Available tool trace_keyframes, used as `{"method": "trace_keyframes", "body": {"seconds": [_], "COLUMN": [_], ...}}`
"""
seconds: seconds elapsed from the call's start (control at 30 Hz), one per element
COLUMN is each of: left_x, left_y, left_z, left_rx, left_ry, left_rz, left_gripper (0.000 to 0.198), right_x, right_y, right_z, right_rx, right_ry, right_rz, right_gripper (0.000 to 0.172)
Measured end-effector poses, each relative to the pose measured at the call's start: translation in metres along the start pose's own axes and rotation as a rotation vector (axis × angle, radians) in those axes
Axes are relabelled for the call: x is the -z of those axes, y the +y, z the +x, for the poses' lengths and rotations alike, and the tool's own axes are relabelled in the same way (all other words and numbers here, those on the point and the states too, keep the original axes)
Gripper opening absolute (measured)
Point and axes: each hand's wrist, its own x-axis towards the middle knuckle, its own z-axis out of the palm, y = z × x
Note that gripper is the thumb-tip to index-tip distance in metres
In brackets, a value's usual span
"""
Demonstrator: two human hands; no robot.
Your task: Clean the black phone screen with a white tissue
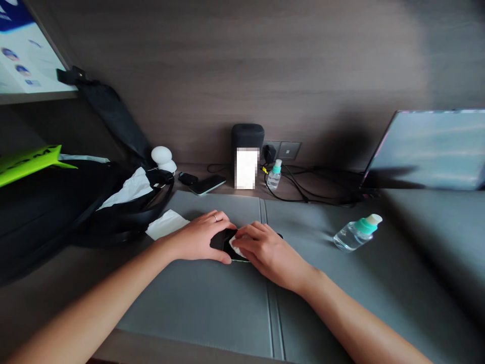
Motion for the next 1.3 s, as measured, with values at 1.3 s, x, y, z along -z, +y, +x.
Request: {"method": "trace_keyframes", "body": {"seconds": [1.3], "left_x": [0.0], "left_y": [0.0], "left_z": [0.0], "left_rx": [0.002], "left_ry": [-0.009], "left_rz": [0.001], "left_gripper": [0.063], "right_x": [0.005], "right_y": [0.003], "right_z": [-0.001], "right_rx": [0.035], "right_ry": [0.009], "right_rz": [-0.037], "right_gripper": [0.026]}}
